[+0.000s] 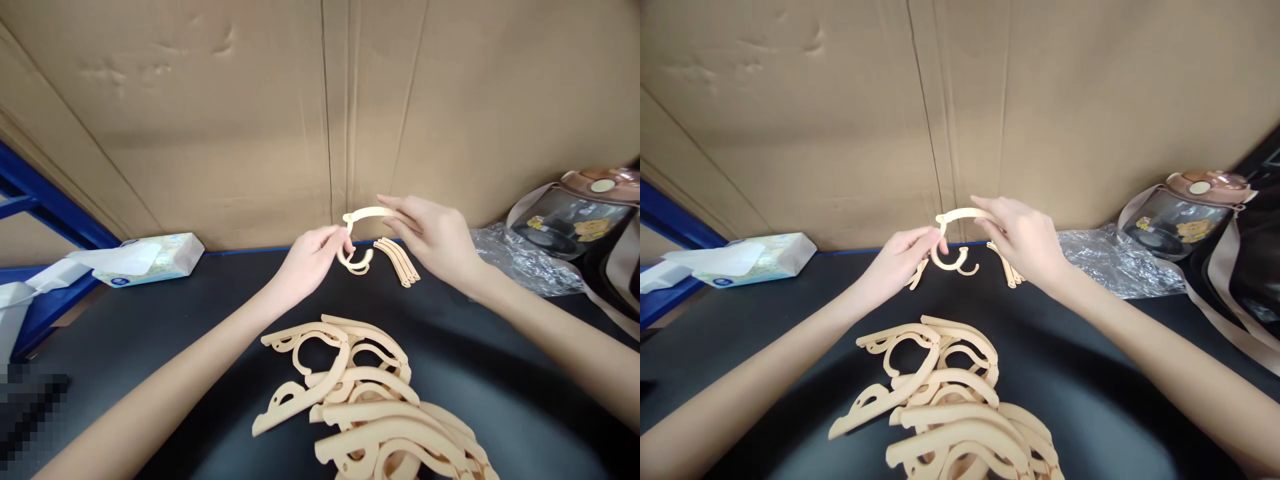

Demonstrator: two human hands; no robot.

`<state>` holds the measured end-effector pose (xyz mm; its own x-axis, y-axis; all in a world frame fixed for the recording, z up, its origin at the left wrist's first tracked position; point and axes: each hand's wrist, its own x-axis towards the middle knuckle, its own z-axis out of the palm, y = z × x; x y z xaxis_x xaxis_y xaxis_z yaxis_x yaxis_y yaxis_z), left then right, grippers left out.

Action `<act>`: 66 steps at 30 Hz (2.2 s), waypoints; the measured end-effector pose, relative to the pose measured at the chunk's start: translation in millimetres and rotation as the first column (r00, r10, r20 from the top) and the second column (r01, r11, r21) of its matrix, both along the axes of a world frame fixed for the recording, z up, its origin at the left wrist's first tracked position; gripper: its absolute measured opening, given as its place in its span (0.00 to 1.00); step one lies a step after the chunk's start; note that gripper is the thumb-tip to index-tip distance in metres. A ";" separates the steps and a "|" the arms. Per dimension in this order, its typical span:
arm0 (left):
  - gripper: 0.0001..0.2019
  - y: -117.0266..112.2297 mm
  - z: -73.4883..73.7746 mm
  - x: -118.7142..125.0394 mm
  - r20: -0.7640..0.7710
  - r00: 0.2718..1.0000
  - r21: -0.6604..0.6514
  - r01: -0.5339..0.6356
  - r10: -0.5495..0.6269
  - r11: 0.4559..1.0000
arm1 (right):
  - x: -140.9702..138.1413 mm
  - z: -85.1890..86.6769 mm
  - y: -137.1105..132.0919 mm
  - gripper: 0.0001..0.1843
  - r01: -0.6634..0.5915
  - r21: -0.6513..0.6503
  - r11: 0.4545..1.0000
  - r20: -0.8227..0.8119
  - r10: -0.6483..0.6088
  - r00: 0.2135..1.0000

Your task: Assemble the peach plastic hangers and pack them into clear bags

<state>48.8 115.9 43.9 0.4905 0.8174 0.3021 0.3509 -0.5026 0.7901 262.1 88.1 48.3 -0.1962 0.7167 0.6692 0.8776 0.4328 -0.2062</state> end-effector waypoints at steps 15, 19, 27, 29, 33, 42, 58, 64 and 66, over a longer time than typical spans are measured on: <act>0.15 43.6 -41.9 11.2 -0.314 0.945 0.051 -0.082 0.094 0.995 | 17.6 -16.5 29.3 0.19 -0.187 -0.533 0.825 -0.475 -0.109 0.873; 0.16 50.2 -49.5 13.5 -0.293 0.940 -0.004 -0.186 0.177 0.983 | 12.6 -14.8 29.2 0.04 -0.401 -0.409 0.820 -0.850 -0.181 0.495; 0.28 23.9 -21.4 13.5 0.058 0.993 -0.549 0.114 -0.098 0.828 | 8.5 -9.5 21.7 0.14 -0.316 -0.141 0.938 -0.906 0.007 0.424; 0.15 21.5 -16.3 10.6 0.285 0.958 -0.660 0.221 -0.033 0.718 | 11.4 -12.2 22.2 0.13 -0.272 -0.140 0.952 -0.802 0.052 0.595; 0.04 22.3 -16.0 9.1 0.369 0.920 -0.664 0.162 0.132 0.730 | 9.3 -18.5 19.3 0.07 -0.207 -0.158 0.966 -0.558 0.085 0.825; 0.12 15.2 -9.1 12.4 0.378 0.910 -0.669 0.142 0.170 0.730 | -7.9 -18.0 1.5 0.08 0.034 -0.164 0.986 -0.102 -0.051 0.994; 0.17 5.1 -17.3 7.5 0.085 0.977 -0.311 -0.163 0.198 0.936 | 2.3 -23.4 25.0 0.16 -0.158 -0.548 0.822 -0.348 -0.052 0.936; 0.09 49.4 -13.6 -46.9 -0.087 0.924 -0.325 -0.380 0.373 0.866 | 52.5 -18.8 41.8 0.14 0.060 -0.344 0.937 -0.355 -0.189 0.916; 0.08 57.1 -20.2 -59.6 -0.140 0.896 -0.303 -0.445 0.422 0.843 | 59.4 -19.5 32.8 0.12 0.086 -0.280 0.956 -0.299 -0.172 0.939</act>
<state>-10.8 173.0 23.7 0.0728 0.9969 -0.0313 0.5296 -0.0121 0.8481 321.5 120.9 28.8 0.1010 0.8778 0.4682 0.7919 0.2139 -0.5719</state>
